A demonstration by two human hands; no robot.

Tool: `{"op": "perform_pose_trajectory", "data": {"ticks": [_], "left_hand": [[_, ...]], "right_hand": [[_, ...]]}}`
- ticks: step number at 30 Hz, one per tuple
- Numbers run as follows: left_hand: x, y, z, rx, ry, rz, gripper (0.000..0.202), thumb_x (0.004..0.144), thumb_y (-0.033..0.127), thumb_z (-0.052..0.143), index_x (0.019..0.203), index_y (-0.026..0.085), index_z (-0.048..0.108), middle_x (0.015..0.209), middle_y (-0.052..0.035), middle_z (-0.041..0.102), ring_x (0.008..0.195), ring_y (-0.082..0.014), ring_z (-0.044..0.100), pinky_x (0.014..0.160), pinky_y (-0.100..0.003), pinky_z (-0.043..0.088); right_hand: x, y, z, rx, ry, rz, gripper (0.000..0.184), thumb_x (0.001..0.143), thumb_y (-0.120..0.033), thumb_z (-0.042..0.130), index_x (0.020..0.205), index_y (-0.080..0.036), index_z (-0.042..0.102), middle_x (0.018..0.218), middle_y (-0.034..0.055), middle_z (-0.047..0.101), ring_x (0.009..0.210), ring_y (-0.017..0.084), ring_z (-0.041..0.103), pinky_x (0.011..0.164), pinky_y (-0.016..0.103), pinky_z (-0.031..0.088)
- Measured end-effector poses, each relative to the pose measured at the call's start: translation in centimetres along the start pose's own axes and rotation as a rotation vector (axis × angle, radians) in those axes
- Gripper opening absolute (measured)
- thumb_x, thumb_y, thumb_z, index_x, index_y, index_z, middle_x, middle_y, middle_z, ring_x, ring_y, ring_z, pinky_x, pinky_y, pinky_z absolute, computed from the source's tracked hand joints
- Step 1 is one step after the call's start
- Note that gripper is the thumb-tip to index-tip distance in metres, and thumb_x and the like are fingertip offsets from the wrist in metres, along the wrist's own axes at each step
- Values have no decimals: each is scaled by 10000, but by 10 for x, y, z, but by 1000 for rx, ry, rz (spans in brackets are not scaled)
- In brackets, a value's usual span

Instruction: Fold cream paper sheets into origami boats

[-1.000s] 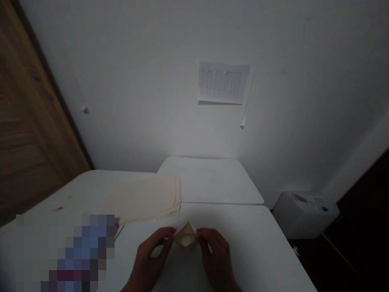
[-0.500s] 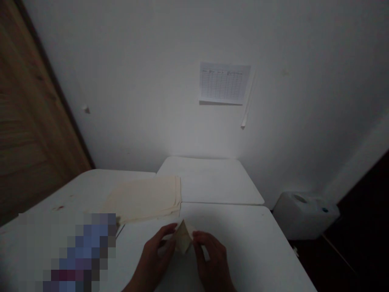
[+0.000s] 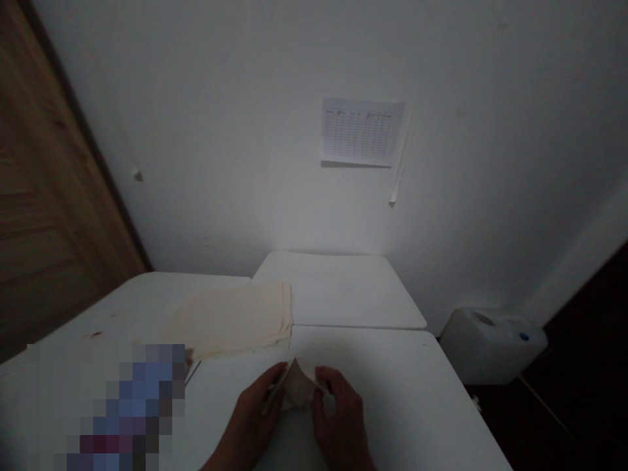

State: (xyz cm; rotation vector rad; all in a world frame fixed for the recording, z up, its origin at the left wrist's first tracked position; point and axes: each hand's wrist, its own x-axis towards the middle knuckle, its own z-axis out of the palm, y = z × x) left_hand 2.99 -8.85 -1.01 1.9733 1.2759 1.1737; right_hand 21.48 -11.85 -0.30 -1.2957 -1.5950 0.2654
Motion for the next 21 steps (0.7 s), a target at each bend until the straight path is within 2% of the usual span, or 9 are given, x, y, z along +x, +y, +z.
{"op": "perform_pose_trajectory", "data": {"ticks": [4, 9, 16, 21], "left_hand": [[1, -2, -1, 10, -4, 51, 312, 883, 212, 481, 1175, 226, 592, 1128, -66, 691, 1023, -214, 662, 883, -344, 546], [-1, -10, 0, 88, 28, 120, 323, 836, 151, 499, 1131, 230, 605, 1087, -61, 698, 982, -211, 669, 866, -352, 552], [0, -12, 0, 132, 25, 245, 313, 837, 118, 500, 1107, 237, 605, 997, -49, 698, 896, -189, 676, 790, -297, 571], [-2, -11, 1, 151, -2, 265, 285, 858, 119, 498, 1097, 238, 597, 968, -46, 687, 870, -183, 671, 778, -291, 570]], "right_hand": [[2, 4, -2, -11, 1, 67, 204, 857, -211, 491, 1007, -210, 629, 952, 64, 703, 868, 208, 673, 793, 308, 545], [4, 7, -6, -68, -54, 93, 187, 827, -176, 489, 917, -202, 651, 871, 61, 698, 806, 213, 665, 748, 315, 533], [6, 2, -8, -169, -196, -10, 309, 847, -108, 478, 1072, -215, 661, 1018, 59, 694, 949, 216, 629, 864, 333, 491], [6, 0, -9, -190, -265, -26, 294, 877, -114, 485, 1075, -232, 666, 986, 42, 702, 916, 214, 615, 827, 320, 483]]}}
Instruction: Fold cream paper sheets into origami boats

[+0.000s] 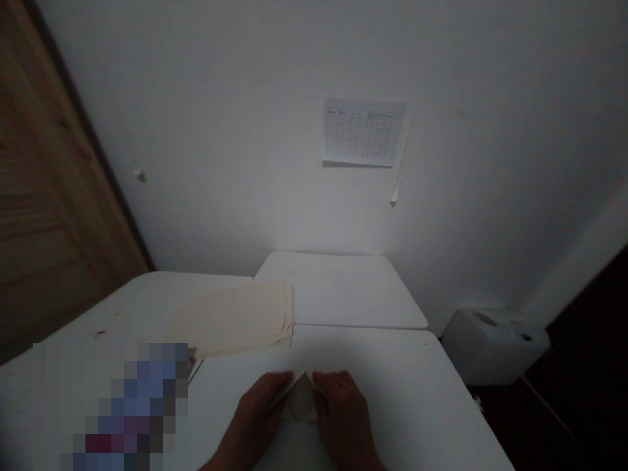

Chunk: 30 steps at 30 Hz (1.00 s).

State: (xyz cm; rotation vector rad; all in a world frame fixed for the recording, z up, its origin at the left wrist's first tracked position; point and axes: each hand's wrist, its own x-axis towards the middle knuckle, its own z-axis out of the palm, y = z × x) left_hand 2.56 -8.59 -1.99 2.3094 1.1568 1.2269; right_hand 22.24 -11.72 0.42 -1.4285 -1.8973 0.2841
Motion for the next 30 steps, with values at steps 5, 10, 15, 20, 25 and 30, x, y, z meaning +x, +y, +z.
{"op": "perform_pose_trajectory", "data": {"ticks": [5, 10, 15, 20, 25, 30], "left_hand": [[2, 18, -9, 56, -29, 23, 349, 828, 213, 591, 1175, 234, 561, 1061, -73, 672, 947, -217, 658, 839, -335, 560], [3, 22, -8, 96, -12, -37, 381, 829, 200, 575, 1208, 232, 549, 1083, -67, 676, 974, -213, 655, 859, -341, 553], [3, 11, -4, 128, -85, -72, 361, 782, 68, 503, 1086, 216, 628, 979, -59, 693, 895, -214, 657, 806, -353, 552], [8, 16, -11, 155, -123, -80, 265, 728, 7, 500, 828, 206, 644, 827, -37, 663, 803, -205, 627, 712, -313, 527], [8, 17, -11, 226, -118, -40, 235, 711, -27, 526, 728, 200, 582, 755, -13, 619, 741, -190, 597, 643, -274, 492], [5, 10, -6, 354, -166, 126, 212, 750, -11, 550, 779, 197, 574, 774, -24, 624, 738, -206, 585, 663, -311, 508]], "right_hand": [[0, 2, 0, 5, -15, 73, 283, 846, -84, 515, 1010, -240, 685, 940, 34, 700, 863, 212, 622, 790, 309, 478], [-1, 0, 3, -16, 12, 100, 328, 788, -24, 527, 993, -228, 682, 919, 42, 694, 864, 216, 623, 777, 301, 470], [-3, -4, 9, -31, 16, 24, 367, 763, 9, 538, 989, -244, 676, 912, 26, 695, 852, 205, 613, 775, 287, 458], [-6, -4, 13, -9, 18, -12, 379, 759, 12, 552, 1005, -251, 667, 927, 14, 696, 870, 198, 605, 795, 283, 445], [-4, -6, 8, -12, -10, -30, 397, 746, 14, 564, 1013, -264, 658, 935, -7, 696, 883, 195, 589, 813, 277, 429], [-2, -6, 3, -69, -51, -30, 373, 696, 77, 541, 843, -247, 652, 868, -33, 681, 844, 175, 566, 789, 256, 405]]}}
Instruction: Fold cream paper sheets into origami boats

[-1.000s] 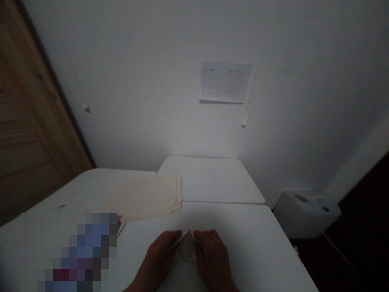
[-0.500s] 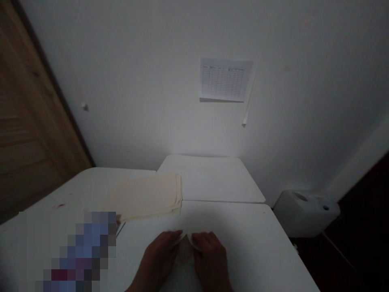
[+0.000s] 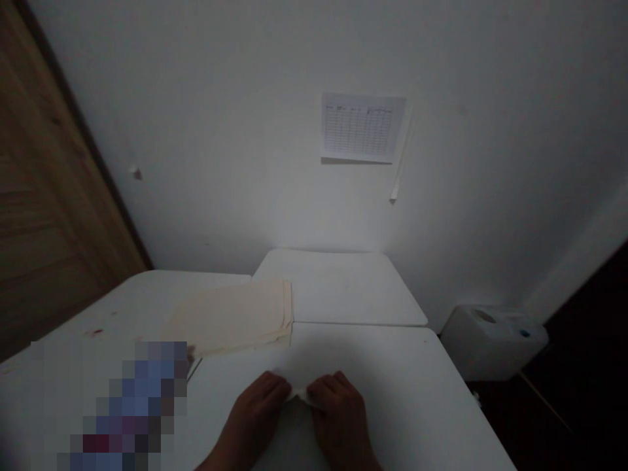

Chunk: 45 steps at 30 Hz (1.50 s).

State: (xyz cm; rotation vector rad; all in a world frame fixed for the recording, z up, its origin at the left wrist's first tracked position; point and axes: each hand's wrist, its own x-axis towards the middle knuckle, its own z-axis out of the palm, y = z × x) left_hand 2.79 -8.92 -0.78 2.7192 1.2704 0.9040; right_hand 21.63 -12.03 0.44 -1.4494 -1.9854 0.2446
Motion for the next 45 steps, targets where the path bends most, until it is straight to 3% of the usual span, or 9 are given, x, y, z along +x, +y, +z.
{"op": "perform_pose_trajectory", "data": {"ticks": [7, 15, 20, 24, 27, 30, 33, 41, 45], "left_hand": [[4, 4, -24, -88, -185, 116, 216, 794, 121, 611, 983, 222, 584, 962, -37, 651, 913, -227, 604, 881, -405, 510], [2, 1, -22, -47, -129, 180, 305, 808, 93, 585, 1086, 216, 595, 1036, -55, 679, 994, -249, 609, 903, -412, 527], [1, 4, -23, 26, -179, 189, 358, 747, 63, 613, 1082, 188, 608, 1075, -79, 676, 1011, -275, 611, 909, -436, 525], [1, 8, -24, 19, -193, 166, 355, 754, 199, 690, 1098, 173, 606, 1100, -106, 661, 1032, -307, 601, 922, -476, 512], [1, 6, -18, -3, -160, 118, 179, 822, 142, 613, 989, 202, 634, 1008, -75, 667, 972, -262, 613, 919, -454, 508], [1, 2, -11, -33, -113, 31, 255, 808, 96, 603, 1036, 208, 625, 1017, -76, 644, 968, -257, 593, 890, -441, 511], [1, -1, -8, -84, -112, -34, 306, 784, 105, 641, 1068, 215, 613, 1035, -79, 615, 972, -267, 566, 859, -436, 508], [3, 4, -10, -401, -131, -124, 367, 756, 6, 571, 1049, 227, 588, 994, -47, 558, 902, -186, 579, 794, -292, 508], [5, 8, -16, -550, -125, -136, 338, 748, 20, 528, 1001, 237, 583, 999, -30, 578, 887, -159, 603, 780, -249, 510]], "right_hand": [[-2, 6, 2, -108, 19, -23, 374, 661, 102, 536, 812, -224, 643, 840, -23, 675, 819, 172, 573, 737, 245, 405], [-4, 11, -4, -215, 7, -218, 366, 761, 54, 550, 964, -225, 674, 952, 12, 709, 842, 191, 606, 777, 285, 462], [-12, 16, -14, -231, -84, -352, 370, 771, 22, 568, 1037, -219, 660, 1051, 26, 706, 881, 208, 615, 818, 316, 486], [-15, 11, -26, -163, -136, -290, 380, 753, -26, 585, 1068, -227, 656, 1155, 23, 673, 961, 222, 595, 880, 343, 480], [-14, 7, -29, -128, -157, -251, 288, 795, -76, 583, 1024, -229, 666, 1146, 22, 671, 975, 217, 587, 905, 351, 472], [-13, 10, -24, -104, -109, -200, 179, 868, -123, 552, 926, -231, 682, 1094, 34, 681, 944, 206, 596, 869, 344, 487], [-12, 17, -16, -62, -7, -113, 185, 905, -147, 523, 949, -226, 684, 1078, 57, 679, 949, 211, 602, 855, 354, 493], [-11, 25, -8, 214, 95, 148, 206, 882, -319, 582, 1035, -216, 674, 1012, 83, 683, 936, 228, 632, 854, 357, 504], [-9, 22, -10, 388, 63, 289, 268, 847, -373, 614, 1052, -216, 688, 1000, 82, 705, 904, 230, 660, 828, 342, 521]]}}
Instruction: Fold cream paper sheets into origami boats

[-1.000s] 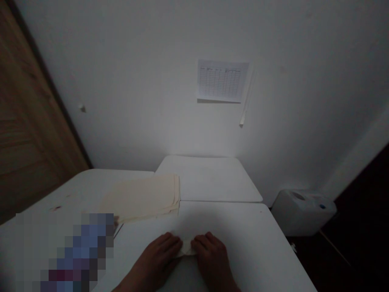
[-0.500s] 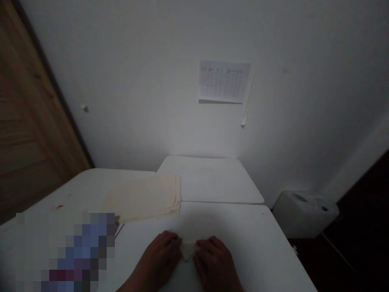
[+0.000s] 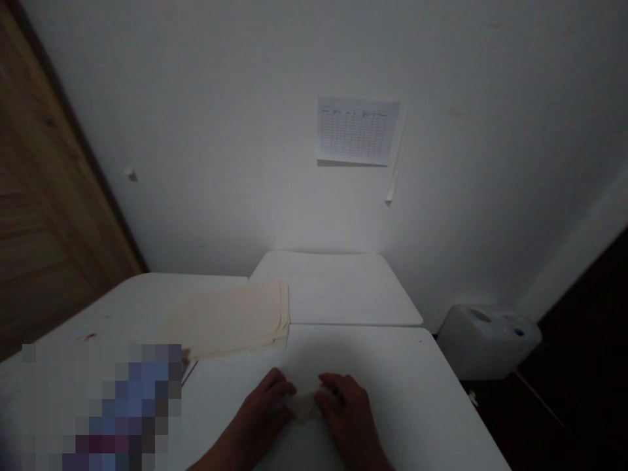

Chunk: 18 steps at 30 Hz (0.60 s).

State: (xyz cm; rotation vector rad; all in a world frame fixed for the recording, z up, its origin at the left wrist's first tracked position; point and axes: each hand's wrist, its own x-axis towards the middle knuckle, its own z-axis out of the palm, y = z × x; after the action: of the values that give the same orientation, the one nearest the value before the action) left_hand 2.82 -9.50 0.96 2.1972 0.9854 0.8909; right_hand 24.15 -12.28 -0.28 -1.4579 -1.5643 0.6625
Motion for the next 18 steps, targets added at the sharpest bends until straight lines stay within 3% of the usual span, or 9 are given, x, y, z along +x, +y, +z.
{"op": "perform_pose_trajectory", "data": {"ticks": [7, 11, 14, 18], "left_hand": [[-8, -4, 4, 43, 127, -120, 153, 879, 327, 580, 981, 267, 675, 976, -19, 701, 943, -212, 633, 859, -335, 514], [-7, -3, 6, 4, 160, -138, 259, 885, 462, 554, 882, 256, 712, 896, -21, 717, 886, -212, 646, 810, -311, 526], [-5, -1, 5, -36, 184, -159, 324, 882, 512, 539, 846, 248, 722, 868, -24, 721, 855, -211, 654, 784, -304, 532], [-2, 7, 0, -39, 174, -199, 306, 866, 492, 572, 843, 230, 729, 864, -29, 719, 860, -215, 652, 810, -318, 522]], "right_hand": [[0, -11, -1, 173, -2, 90, 262, 761, -364, 690, 972, -212, 717, 827, 43, 732, 771, 217, 672, 728, 307, 535], [1, -8, 0, 331, -34, 132, 329, 721, -395, 736, 979, -194, 704, 803, 53, 733, 771, 237, 685, 713, 323, 536], [2, -5, -2, 390, -50, 181, 363, 703, -409, 750, 989, -191, 702, 823, 66, 740, 776, 253, 696, 695, 326, 536], [3, -7, -9, 290, -84, 168, 251, 749, -428, 706, 850, -201, 741, 843, 66, 744, 814, 255, 692, 738, 323, 521]]}}
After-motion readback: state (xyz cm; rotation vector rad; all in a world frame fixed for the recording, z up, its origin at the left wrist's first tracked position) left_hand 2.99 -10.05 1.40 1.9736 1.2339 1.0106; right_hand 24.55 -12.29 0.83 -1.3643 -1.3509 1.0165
